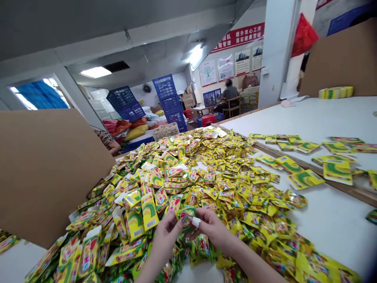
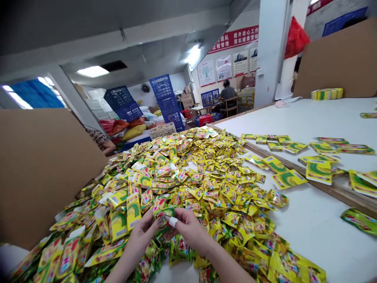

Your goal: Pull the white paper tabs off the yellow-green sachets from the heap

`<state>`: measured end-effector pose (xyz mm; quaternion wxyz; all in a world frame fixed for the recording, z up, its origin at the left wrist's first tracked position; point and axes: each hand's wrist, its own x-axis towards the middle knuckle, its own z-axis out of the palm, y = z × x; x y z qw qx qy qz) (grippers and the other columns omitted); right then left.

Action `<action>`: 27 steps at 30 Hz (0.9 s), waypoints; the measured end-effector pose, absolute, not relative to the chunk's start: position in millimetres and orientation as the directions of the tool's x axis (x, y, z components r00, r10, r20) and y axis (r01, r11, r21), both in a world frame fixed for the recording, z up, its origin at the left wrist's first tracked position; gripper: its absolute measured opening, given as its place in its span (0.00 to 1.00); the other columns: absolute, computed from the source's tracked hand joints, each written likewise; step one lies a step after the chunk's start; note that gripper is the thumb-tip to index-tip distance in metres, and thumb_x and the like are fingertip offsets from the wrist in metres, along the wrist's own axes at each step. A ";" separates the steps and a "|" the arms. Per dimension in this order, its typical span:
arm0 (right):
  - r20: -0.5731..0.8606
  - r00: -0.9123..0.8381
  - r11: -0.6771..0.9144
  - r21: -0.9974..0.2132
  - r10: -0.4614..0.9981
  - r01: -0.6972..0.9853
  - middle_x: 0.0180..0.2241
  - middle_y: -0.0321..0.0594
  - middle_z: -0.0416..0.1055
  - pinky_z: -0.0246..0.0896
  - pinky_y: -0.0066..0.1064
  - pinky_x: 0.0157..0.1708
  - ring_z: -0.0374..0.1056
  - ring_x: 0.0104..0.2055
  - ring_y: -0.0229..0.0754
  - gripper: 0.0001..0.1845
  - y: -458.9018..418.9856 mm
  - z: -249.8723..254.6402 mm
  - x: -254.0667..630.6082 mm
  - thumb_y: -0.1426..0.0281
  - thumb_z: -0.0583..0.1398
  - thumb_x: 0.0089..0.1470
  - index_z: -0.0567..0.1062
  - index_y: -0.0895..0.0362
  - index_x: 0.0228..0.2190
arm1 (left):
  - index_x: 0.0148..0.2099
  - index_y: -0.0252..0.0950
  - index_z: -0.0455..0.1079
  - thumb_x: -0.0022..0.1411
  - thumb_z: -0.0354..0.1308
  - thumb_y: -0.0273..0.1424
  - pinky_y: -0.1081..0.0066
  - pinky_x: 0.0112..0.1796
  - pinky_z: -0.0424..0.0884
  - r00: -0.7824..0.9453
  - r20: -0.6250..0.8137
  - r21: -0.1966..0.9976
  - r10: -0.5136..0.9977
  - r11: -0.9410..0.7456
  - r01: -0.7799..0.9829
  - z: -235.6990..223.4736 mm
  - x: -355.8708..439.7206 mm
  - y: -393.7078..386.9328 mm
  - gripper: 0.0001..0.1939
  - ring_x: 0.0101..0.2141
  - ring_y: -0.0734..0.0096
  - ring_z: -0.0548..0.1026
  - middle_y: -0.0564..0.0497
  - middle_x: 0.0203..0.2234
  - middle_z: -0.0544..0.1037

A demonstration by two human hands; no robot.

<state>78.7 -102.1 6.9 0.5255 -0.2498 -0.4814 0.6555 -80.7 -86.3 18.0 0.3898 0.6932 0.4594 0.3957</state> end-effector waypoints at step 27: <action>0.120 -0.067 0.081 -0.902 0.990 -0.425 0.23 0.31 0.67 0.52 0.21 0.14 0.56 0.18 0.30 0.13 -82.6 -1.3 104.1 0.63 0.64 0.40 0.72 0.57 0.29 | 0.37 0.35 0.65 0.45 0.58 0.39 0.57 0.41 0.64 0.197 0.116 0.451 0.974 -0.228 0.863 37.1 -96.4 -46.5 0.18 0.41 0.49 0.70 0.41 0.37 0.74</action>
